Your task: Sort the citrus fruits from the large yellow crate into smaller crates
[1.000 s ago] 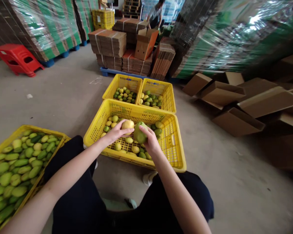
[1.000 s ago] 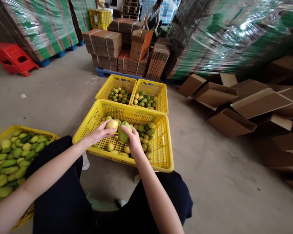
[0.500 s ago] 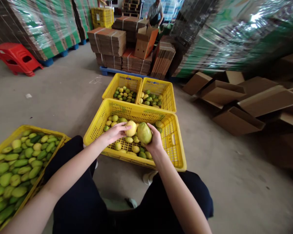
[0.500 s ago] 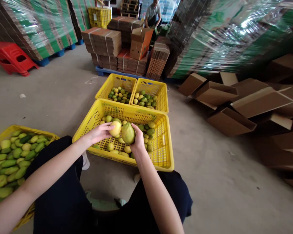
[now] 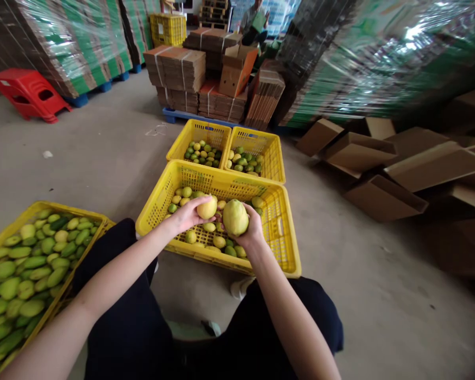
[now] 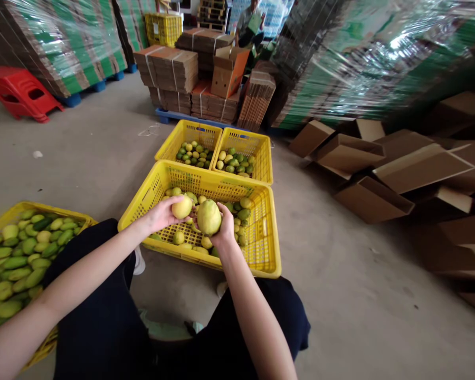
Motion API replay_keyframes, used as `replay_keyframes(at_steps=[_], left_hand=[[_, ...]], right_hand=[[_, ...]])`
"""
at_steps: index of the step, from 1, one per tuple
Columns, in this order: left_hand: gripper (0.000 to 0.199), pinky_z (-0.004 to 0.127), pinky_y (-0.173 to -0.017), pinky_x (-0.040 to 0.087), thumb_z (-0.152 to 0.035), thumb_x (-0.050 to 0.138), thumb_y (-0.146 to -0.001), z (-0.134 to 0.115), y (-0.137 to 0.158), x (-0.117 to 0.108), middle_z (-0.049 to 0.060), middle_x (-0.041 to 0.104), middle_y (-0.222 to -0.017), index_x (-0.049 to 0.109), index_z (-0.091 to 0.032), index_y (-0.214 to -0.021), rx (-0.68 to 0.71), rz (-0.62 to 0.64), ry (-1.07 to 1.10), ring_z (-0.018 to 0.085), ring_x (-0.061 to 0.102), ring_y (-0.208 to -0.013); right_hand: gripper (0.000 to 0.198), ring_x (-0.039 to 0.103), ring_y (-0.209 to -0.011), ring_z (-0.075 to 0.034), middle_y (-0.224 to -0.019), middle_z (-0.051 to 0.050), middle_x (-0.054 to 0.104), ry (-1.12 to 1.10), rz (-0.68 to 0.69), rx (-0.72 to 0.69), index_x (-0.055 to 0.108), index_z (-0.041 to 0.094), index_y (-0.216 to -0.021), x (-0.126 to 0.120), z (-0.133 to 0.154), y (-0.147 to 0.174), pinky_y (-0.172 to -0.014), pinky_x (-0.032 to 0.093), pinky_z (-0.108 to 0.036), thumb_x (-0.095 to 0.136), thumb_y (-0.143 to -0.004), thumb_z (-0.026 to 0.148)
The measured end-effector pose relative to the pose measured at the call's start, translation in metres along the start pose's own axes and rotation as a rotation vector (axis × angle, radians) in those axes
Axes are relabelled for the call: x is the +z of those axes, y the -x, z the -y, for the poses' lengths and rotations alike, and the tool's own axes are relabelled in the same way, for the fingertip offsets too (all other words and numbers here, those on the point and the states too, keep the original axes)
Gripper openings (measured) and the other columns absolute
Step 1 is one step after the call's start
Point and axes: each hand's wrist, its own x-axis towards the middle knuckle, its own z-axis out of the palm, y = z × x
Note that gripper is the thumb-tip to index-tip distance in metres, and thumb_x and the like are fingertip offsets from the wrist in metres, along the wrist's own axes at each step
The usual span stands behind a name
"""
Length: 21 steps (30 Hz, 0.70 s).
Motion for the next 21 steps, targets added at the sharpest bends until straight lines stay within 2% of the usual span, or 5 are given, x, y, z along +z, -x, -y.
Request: replay_keyframes(at_steps=[3,6,11,17,21], left_hand=[[0.018,0.019,-0.057,0.054,-0.023,0.077,-0.081,0.0,-0.001,0.003,0.005,0.071,-0.079,0.065,-0.013,-0.089,0.067,-0.074,-0.056,0.01,0.065,-0.061],[0.02,0.016,-0.046,0.046,-0.029,0.078,-0.081,0.0,-0.003,0.002,0.002,0.069,-0.072,0.065,-0.015,-0.086,0.083,-0.178,-0.103,0.009,0.062,-0.053],[0.02,0.017,-0.051,0.047,-0.035,0.078,-0.08,0.003,-0.008,-0.006,-0.001,0.07,-0.074,0.067,-0.019,-0.087,0.103,-0.299,-0.08,0.009,0.064,-0.058],[0.024,0.018,-0.043,0.041,-0.04,0.071,-0.085,0.002,-0.01,-0.006,-0.001,0.066,-0.066,0.064,-0.018,-0.085,0.043,-0.283,0.028,0.009,0.058,-0.051],[0.023,0.023,-0.052,0.053,-0.032,0.052,-0.095,-0.003,-0.007,0.003,0.005,0.068,-0.067,0.062,-0.015,-0.083,-0.043,-0.281,0.126,0.014,0.064,-0.056]], right_hand=[[0.037,0.073,-0.068,-0.03,-0.063,-0.008,0.07,-0.003,0.036,0.001,0.065,0.02,-0.08,0.001,0.001,0.004,-0.057,0.061,-0.041,0.059,-0.076,0.056],[0.032,0.073,-0.074,-0.027,-0.074,-0.006,0.074,-0.012,0.09,-0.064,0.066,0.022,-0.088,0.005,0.0,0.009,-0.059,0.062,-0.039,0.068,-0.075,0.051],[0.028,0.072,-0.068,-0.025,-0.074,-0.003,0.074,0.026,0.121,-0.083,0.065,0.024,-0.089,0.006,-0.002,0.007,-0.056,0.062,-0.036,0.076,-0.071,0.041],[0.027,0.071,-0.066,-0.024,-0.073,-0.005,0.074,-0.007,0.17,-0.085,0.064,0.022,-0.086,0.006,-0.004,0.006,-0.055,0.061,-0.035,0.069,-0.075,0.046],[0.031,0.071,-0.063,-0.023,-0.076,-0.003,0.075,-0.021,0.188,-0.065,0.065,0.023,-0.1,0.009,-0.003,0.007,-0.05,0.058,-0.033,0.063,-0.079,0.046]])
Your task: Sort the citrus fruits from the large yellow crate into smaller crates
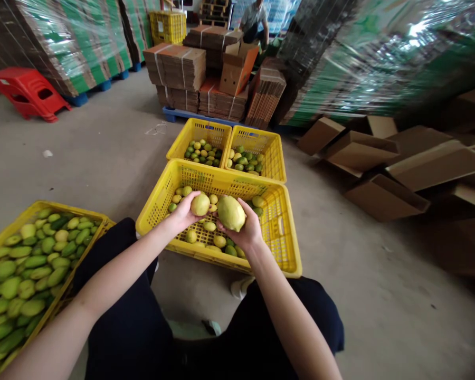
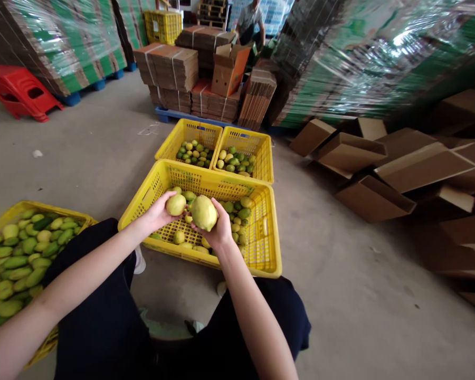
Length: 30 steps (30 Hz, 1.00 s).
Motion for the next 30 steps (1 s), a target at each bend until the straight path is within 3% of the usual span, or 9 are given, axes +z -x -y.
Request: replay_keyframes(at_steps=[4,7,12,16,20,24,30], left_hand=[[0.024,0.027,-0.06,0.059,-0.028,0.045,-0.099,-0.002,0.006,0.006,0.006,0.07,-0.071,0.061,-0.014,-0.088,-0.01,-0.032,0.027,0.017,0.068,-0.062],[0.019,0.028,-0.061,0.06,-0.032,0.057,-0.095,-0.002,0.009,0.006,0.004,0.071,-0.073,0.062,-0.016,-0.087,0.024,-0.016,0.01,0.016,0.068,-0.062],[0.007,0.023,-0.062,0.059,-0.018,0.071,-0.082,0.0,0.009,0.002,0.003,0.071,-0.074,0.066,-0.013,-0.086,0.078,0.02,-0.109,0.013,0.068,-0.063],[0.011,0.019,-0.051,0.052,-0.024,0.061,-0.089,0.001,0.005,0.0,0.003,0.069,-0.067,0.063,-0.014,-0.085,0.071,-0.065,-0.081,0.012,0.065,-0.055],[0.023,0.021,-0.043,0.048,-0.029,0.048,-0.093,-0.003,0.003,0.001,0.008,0.069,-0.062,0.061,-0.013,-0.085,0.006,-0.04,-0.062,0.015,0.062,-0.046],[0.028,0.025,-0.046,0.052,-0.027,0.043,-0.092,-0.005,0.004,0.0,0.011,0.07,-0.062,0.065,-0.01,-0.09,-0.023,0.0,-0.072,0.018,0.064,-0.048],[0.03,0.025,-0.05,0.057,-0.022,0.043,-0.09,-0.003,0.004,-0.002,0.009,0.072,-0.073,0.067,-0.011,-0.103,-0.02,0.037,-0.044,0.018,0.067,-0.054]], right_hand=[[0.033,0.069,-0.053,-0.021,-0.073,-0.002,0.074,0.038,-0.041,0.047,0.062,0.023,-0.105,0.002,0.002,0.001,-0.046,0.055,-0.03,0.063,-0.08,0.043],[0.033,0.069,-0.054,-0.018,-0.077,0.0,0.075,0.075,-0.05,0.032,0.061,0.025,-0.106,0.003,0.001,0.003,-0.049,0.057,-0.028,0.07,-0.076,0.036],[0.026,0.07,-0.055,-0.019,-0.073,-0.002,0.074,0.053,-0.074,0.04,0.064,0.022,-0.095,0.002,-0.003,0.002,-0.046,0.057,-0.026,0.073,-0.071,0.028],[0.014,0.072,-0.059,-0.022,-0.066,-0.005,0.073,-0.045,-0.066,-0.012,0.065,0.019,-0.083,-0.004,-0.004,-0.004,-0.046,0.057,-0.027,0.067,-0.076,0.03],[0.012,0.07,-0.053,-0.021,-0.066,-0.006,0.073,-0.067,-0.071,0.045,0.065,0.018,-0.084,-0.006,-0.002,-0.007,-0.045,0.057,-0.028,0.061,-0.083,0.028],[0.021,0.069,-0.049,-0.022,-0.068,-0.008,0.075,-0.062,-0.11,0.153,0.067,0.017,-0.093,-0.001,0.001,-0.004,-0.044,0.057,-0.032,0.049,-0.09,0.028],[0.02,0.074,-0.064,-0.024,-0.071,-0.008,0.075,-0.137,-0.128,0.155,0.065,0.016,-0.094,0.003,0.005,0.0,-0.059,0.064,-0.038,0.046,-0.092,0.022]])
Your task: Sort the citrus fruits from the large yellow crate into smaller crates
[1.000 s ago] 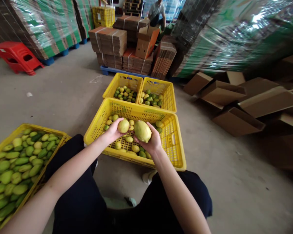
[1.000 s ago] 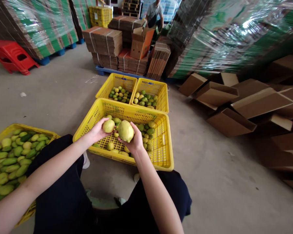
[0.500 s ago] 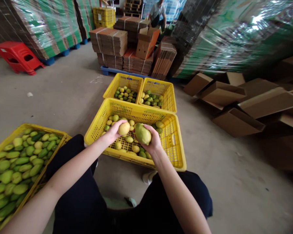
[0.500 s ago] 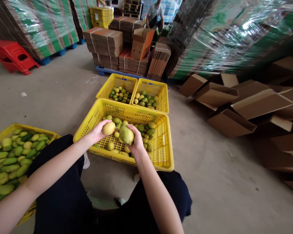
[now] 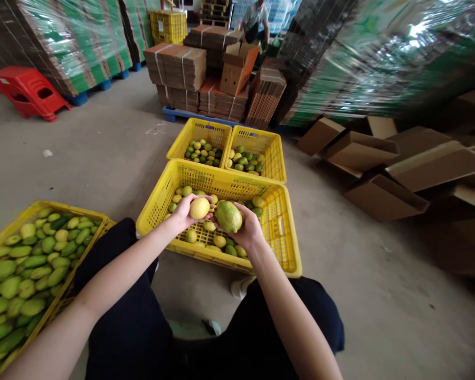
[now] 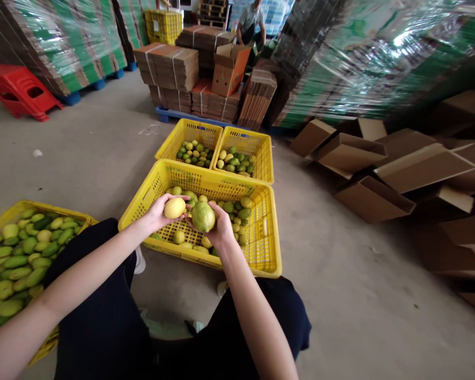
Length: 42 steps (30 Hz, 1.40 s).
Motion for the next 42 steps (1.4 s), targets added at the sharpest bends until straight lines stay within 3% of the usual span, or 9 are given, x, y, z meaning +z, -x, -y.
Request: replay_keyframes(at_steps=[4,11,19,22,24,28,31,35,42], left_hand=[[0.026,0.029,-0.055,0.061,-0.024,0.045,-0.092,-0.004,0.005,0.005,0.007,0.069,-0.072,0.06,-0.012,-0.11,0.037,-0.106,0.152,0.02,0.07,-0.06],[0.036,0.022,-0.048,0.058,-0.024,0.035,-0.098,-0.009,0.012,0.012,0.011,0.067,-0.068,0.056,-0.002,-0.118,-0.004,-0.054,0.155,0.018,0.066,-0.053],[0.039,0.02,-0.044,0.05,-0.032,0.035,-0.103,-0.001,0.004,0.008,0.012,0.067,-0.065,0.061,-0.004,-0.11,-0.038,0.027,0.031,0.015,0.06,-0.048],[0.031,0.021,-0.053,0.053,-0.031,0.043,-0.101,0.004,-0.002,0.003,0.011,0.069,-0.073,0.061,-0.007,-0.106,0.053,0.022,-0.047,0.014,0.063,-0.055],[0.02,0.023,-0.065,0.056,-0.029,0.055,-0.097,0.009,-0.006,-0.001,0.011,0.07,-0.091,0.058,-0.013,-0.109,0.237,-0.025,-0.163,0.015,0.068,-0.069],[0.045,0.034,-0.091,0.056,-0.027,0.075,-0.083,0.017,-0.01,-0.01,0.012,0.057,-0.132,0.048,-0.023,-0.12,0.851,-0.106,-0.584,0.022,0.065,-0.111],[0.057,0.042,-0.103,0.05,-0.025,0.077,-0.08,0.018,-0.004,-0.012,0.013,0.055,-0.136,0.046,-0.024,-0.127,1.159,-0.067,-0.81,0.027,0.058,-0.123],[0.057,0.045,-0.111,0.043,-0.021,0.076,-0.08,0.017,0.008,-0.007,0.012,0.059,-0.133,0.05,-0.026,-0.129,1.211,-0.062,-0.868,0.028,0.056,-0.126],[0.039,0.047,-0.117,0.034,-0.017,0.074,-0.078,0.015,0.01,-0.006,0.01,0.062,-0.128,0.06,-0.027,-0.113,1.172,0.002,-0.938,0.029,0.052,-0.129]], right_hand=[[0.016,0.074,-0.068,-0.024,-0.075,-0.01,0.075,-0.034,0.025,0.001,0.063,0.016,-0.093,-0.001,-0.001,0.0,-0.062,0.066,-0.04,0.049,-0.093,0.025],[0.023,0.072,-0.058,-0.021,-0.068,-0.007,0.073,-0.101,-0.072,-0.004,0.062,0.018,-0.098,-0.007,-0.001,-0.006,-0.047,0.061,-0.028,0.048,-0.097,0.035],[0.025,0.071,-0.061,-0.02,-0.07,-0.004,0.074,-0.084,-0.129,-0.049,0.063,0.019,-0.11,-0.007,-0.002,-0.008,-0.054,0.064,-0.03,0.05,-0.097,0.035],[0.024,0.072,-0.066,-0.022,-0.074,-0.006,0.075,-0.049,-0.111,-0.039,0.064,0.017,-0.106,-0.008,-0.002,-0.01,-0.06,0.065,-0.034,0.054,-0.094,0.035],[0.021,0.073,-0.069,-0.022,-0.076,-0.005,0.074,0.012,-0.091,-0.058,0.064,0.018,-0.1,-0.011,-0.002,-0.013,-0.063,0.064,-0.036,0.06,-0.09,0.035],[0.036,0.072,-0.079,-0.022,-0.083,0.0,0.074,0.253,-0.111,-0.356,0.063,0.024,-0.096,-0.014,-0.006,-0.016,-0.071,0.061,-0.035,0.081,-0.068,0.035],[0.058,0.07,-0.088,-0.024,-0.092,0.0,0.074,0.56,-0.143,-0.729,0.059,0.025,-0.101,-0.015,-0.009,-0.013,-0.082,0.057,-0.039,0.089,-0.053,0.033],[0.053,0.065,-0.109,-0.027,-0.115,-0.007,0.07,0.919,-0.197,-1.146,0.061,0.026,-0.109,-0.015,-0.012,-0.006,-0.1,0.051,-0.046,0.085,-0.062,0.032],[0.043,0.059,-0.12,-0.032,-0.124,-0.01,0.069,1.257,-0.246,-1.475,0.061,0.028,-0.119,-0.018,-0.014,-0.004,-0.107,0.045,-0.057,0.073,-0.078,0.028]])
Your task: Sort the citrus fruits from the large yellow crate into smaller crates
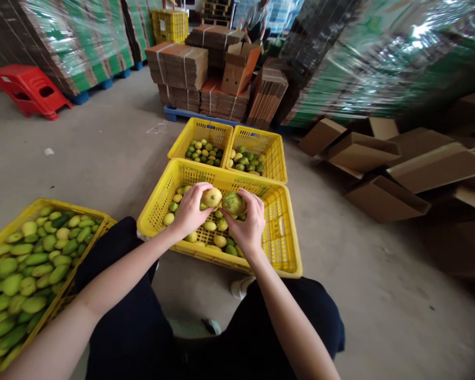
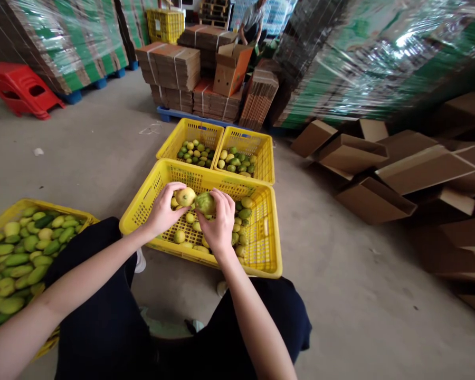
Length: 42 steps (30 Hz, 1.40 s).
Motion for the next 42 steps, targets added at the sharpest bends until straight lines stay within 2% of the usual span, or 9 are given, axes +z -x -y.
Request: replay_keyframes(at_steps=[8,13,21,26,30,34,38,40,42], left_hand=[[0.034,0.05,-0.114,0.034,-0.013,0.068,-0.08,-0.001,-0.002,-0.006,0.009,0.066,-0.127,0.064,-0.026,-0.111,0.084,0.028,-0.135,0.031,0.055,-0.124],[0.039,0.051,-0.11,0.036,-0.007,0.063,-0.079,-0.001,-0.002,-0.008,0.009,0.068,-0.126,0.064,-0.026,-0.113,0.161,0.043,-0.253,0.031,0.057,-0.12],[0.039,0.053,-0.114,0.035,-0.004,0.058,-0.081,-0.004,-0.001,-0.009,0.007,0.071,-0.124,0.069,-0.028,-0.11,0.166,0.052,-0.25,0.031,0.055,-0.125],[0.04,0.055,-0.117,0.031,-0.005,0.065,-0.076,-0.004,-0.002,-0.009,0.007,0.07,-0.122,0.072,-0.028,-0.108,0.069,0.05,-0.147,0.033,0.053,-0.127],[0.042,0.048,-0.113,0.04,-0.009,0.08,-0.066,-0.008,-0.006,-0.008,0.008,0.065,-0.121,0.073,-0.027,-0.104,-0.078,-0.051,0.074,0.031,0.056,-0.124],[0.051,0.035,-0.092,0.054,-0.012,0.089,-0.058,-0.007,-0.014,-0.006,0.007,0.065,-0.117,0.069,-0.022,-0.104,-0.395,-0.097,0.44,0.023,0.066,-0.101],[0.034,0.026,-0.077,0.056,-0.014,0.079,-0.068,0.001,-0.022,-0.007,0.005,0.071,-0.095,0.063,-0.018,-0.098,-0.766,-0.187,0.791,0.017,0.07,-0.084],[0.027,0.026,-0.071,0.057,-0.016,0.068,-0.073,0.003,-0.024,-0.009,0.004,0.071,-0.084,0.062,-0.016,-0.099,-0.89,-0.189,0.901,0.019,0.072,-0.079],[0.028,0.03,-0.068,0.059,-0.019,0.06,-0.076,0.0,-0.026,-0.01,0.008,0.073,-0.085,0.063,-0.013,-0.102,-0.953,-0.147,0.994,0.023,0.074,-0.08]], right_hand=[[0.038,0.062,-0.114,-0.032,-0.119,-0.01,0.071,0.05,-0.014,-0.083,0.064,0.026,-0.115,0.001,-0.005,0.002,-0.103,0.048,-0.055,0.075,-0.079,0.031],[0.037,0.063,-0.109,-0.032,-0.114,-0.01,0.072,0.029,0.019,-0.017,0.065,0.026,-0.11,0.0,-0.003,0.002,-0.099,0.049,-0.054,0.077,-0.078,0.039],[0.038,0.064,-0.104,-0.032,-0.11,-0.01,0.072,0.038,0.016,-0.035,0.066,0.027,-0.106,0.001,-0.003,0.003,-0.096,0.049,-0.053,0.08,-0.075,0.043],[0.039,0.063,-0.105,-0.032,-0.109,-0.009,0.072,-0.01,0.011,0.051,0.066,0.028,-0.102,0.001,-0.001,0.002,-0.099,0.049,-0.054,0.083,-0.07,0.043],[0.042,0.064,-0.101,-0.028,-0.102,-0.005,0.072,-0.187,0.035,0.253,0.067,0.026,-0.098,-0.001,0.006,0.0,-0.095,0.05,-0.048,0.088,-0.064,0.038],[0.044,0.066,-0.088,-0.021,-0.09,0.0,0.072,-0.491,0.081,0.547,0.062,0.025,-0.091,-0.001,0.012,-0.004,-0.081,0.054,-0.034,0.091,-0.058,0.032],[0.047,0.064,-0.069,-0.015,-0.076,0.006,0.069,-0.787,0.078,0.845,0.054,0.025,-0.084,-0.001,0.012,-0.008,-0.063,0.053,-0.025,0.091,-0.055,0.031],[0.039,0.065,-0.065,-0.015,-0.072,0.006,0.069,-0.897,0.12,0.972,0.056,0.024,-0.084,-0.001,0.011,-0.01,-0.058,0.052,-0.024,0.086,-0.062,0.033],[0.025,0.069,-0.069,-0.018,-0.072,0.003,0.07,-1.022,0.159,1.073,0.06,0.022,-0.084,-0.001,0.01,-0.013,-0.059,0.055,-0.027,0.078,-0.069,0.031]])
